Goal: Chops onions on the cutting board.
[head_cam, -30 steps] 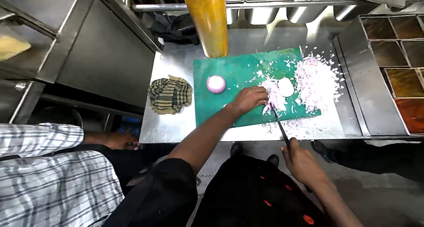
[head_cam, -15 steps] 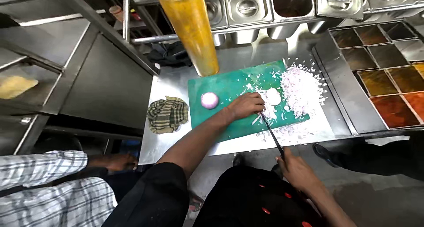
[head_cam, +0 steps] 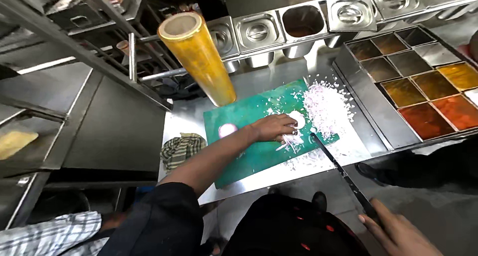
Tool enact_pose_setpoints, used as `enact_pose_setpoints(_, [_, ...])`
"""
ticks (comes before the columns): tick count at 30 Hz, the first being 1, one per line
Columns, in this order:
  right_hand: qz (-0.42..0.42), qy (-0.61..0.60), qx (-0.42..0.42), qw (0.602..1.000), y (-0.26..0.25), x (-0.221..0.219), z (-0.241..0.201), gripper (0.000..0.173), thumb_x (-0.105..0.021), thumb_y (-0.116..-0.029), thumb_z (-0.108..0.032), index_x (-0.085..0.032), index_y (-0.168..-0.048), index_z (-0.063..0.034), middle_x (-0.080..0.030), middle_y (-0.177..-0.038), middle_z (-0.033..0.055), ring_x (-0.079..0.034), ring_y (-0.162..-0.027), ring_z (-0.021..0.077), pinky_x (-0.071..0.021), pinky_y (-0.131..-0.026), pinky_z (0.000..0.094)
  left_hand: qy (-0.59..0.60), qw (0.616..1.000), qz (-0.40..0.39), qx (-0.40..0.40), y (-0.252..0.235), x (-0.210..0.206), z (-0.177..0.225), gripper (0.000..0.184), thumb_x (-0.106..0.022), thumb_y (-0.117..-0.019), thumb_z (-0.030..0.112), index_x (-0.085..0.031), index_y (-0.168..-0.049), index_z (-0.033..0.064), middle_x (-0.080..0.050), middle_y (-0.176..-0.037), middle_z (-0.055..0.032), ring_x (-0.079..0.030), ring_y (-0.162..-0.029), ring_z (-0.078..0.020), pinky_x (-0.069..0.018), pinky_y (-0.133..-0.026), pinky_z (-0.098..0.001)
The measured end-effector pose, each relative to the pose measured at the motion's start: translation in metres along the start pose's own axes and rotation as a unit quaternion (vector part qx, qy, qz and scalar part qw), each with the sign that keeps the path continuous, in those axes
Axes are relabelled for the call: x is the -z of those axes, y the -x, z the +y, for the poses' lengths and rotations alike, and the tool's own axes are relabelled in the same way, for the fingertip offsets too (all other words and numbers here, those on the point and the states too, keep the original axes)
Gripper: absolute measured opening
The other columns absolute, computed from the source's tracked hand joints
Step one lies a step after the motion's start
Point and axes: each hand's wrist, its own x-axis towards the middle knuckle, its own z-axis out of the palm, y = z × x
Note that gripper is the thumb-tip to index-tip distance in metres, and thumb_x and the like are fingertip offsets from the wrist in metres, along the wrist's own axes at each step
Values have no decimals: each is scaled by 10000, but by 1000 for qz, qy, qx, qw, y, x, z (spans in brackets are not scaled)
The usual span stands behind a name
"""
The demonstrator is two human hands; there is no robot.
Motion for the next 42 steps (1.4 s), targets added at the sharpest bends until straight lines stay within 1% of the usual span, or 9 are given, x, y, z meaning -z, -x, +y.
enact_pose_setpoints(4, [25,-15,6,1000,1,-16,0,480,-510,-1039,-498,-564,-1184,-44,-604,-658,106,-637,-554,300,-538,-525,527,-17,999,-36,-17,9,-6,2,328,-600,-986,276,-700,-1251,111,-669,-1292,-121,-591,-1272,-320,-510,-1035,-488])
enact_pose_setpoints(9, [43,-20,8,999,-6,-26,1,497,-485,-1033,-531,-571,-1166,-60,-598,-649,91,-633,-544,284,-536,-507,515,-25,998,-9,60,21,-24,18,764,-548,-894,750,-639,-1349,144,-620,-1380,-124,-573,-1285,-321,-496,-1027,-515])
enact_pose_setpoints(15, [53,7,35,998,-29,-30,-1,529,-426,-1017,-588,-565,-1132,-91,-561,-639,65,-608,-548,277,-508,-492,497,-14,984,-41,174,11,-42,42,523,-517,-1042,498,-611,-1336,76,-589,-1372,-157,-555,-1236,-370,-472,-1002,-514])
enact_pose_setpoints(22, [-4,8,31,999,-52,-27,-4,494,-437,-1027,-569,-548,-1153,-104,-580,-677,70,-634,-597,287,-537,-548,501,10,925,-38,378,6,-45,66,474,-480,-1078,426,-598,-1338,48,-573,-1351,-190,-542,-1249,-393,-479,-999,-541])
enact_pose_setpoints(25, [-19,9,27,999,-56,-26,0,488,-441,-1029,-565,-544,-1166,-107,-592,-695,83,-645,-625,301,-538,-575,519,25,878,-12,478,1,-46,77,582,-468,-1062,511,-571,-1377,33,-533,-1406,-214,-510,-1288,-420,-460,-1021,-570])
enact_pose_setpoints(30, [-20,8,22,1000,-63,-24,-1,491,-433,-1033,-565,-538,-1185,-110,-590,-694,85,-647,-631,304,-540,-582,519,8,807,-13,590,-21,-51,101,1027,-483,-855,855,-508,-1449,18,-461,-1487,-232,-474,-1326,-429,-440,-1030,-586])
enact_pose_setpoints(35, [-22,18,17,999,-71,-20,-6,482,-458,-1033,-535,-538,-1205,-92,-610,-724,104,-659,-668,323,-544,-615,530,63,808,-5,586,-15,-43,91,655,-491,-1047,522,-482,-1469,21,-446,-1494,-249,-447,-1363,-443,-421,-1074,-583])
enact_pose_setpoints(39, [-37,72,-25,996,-89,-29,-39,480,-448,-1069,-466,-511,-1339,-74,-688,-902,189,-708,-865,407,-562,-758,587,86,809,18,582,-8,-38,91,783,-610,-971,578,-445,-1492,18,-436,-1504,-245,-451,-1362,-436,-423,-1082,-579])
enact_pose_setpoints(42, [-56,119,-30,991,-93,-34,-54,473,-422,-1082,-453,-491,-1370,-85,-701,-986,205,-712,-944,432,-566,-792,595,133,811,116,559,6,-38,89,761,-818,-863,425,-501,-1398,-13,-505,-1433,-248,-525,-1316,-401,-461,-1095,-537])
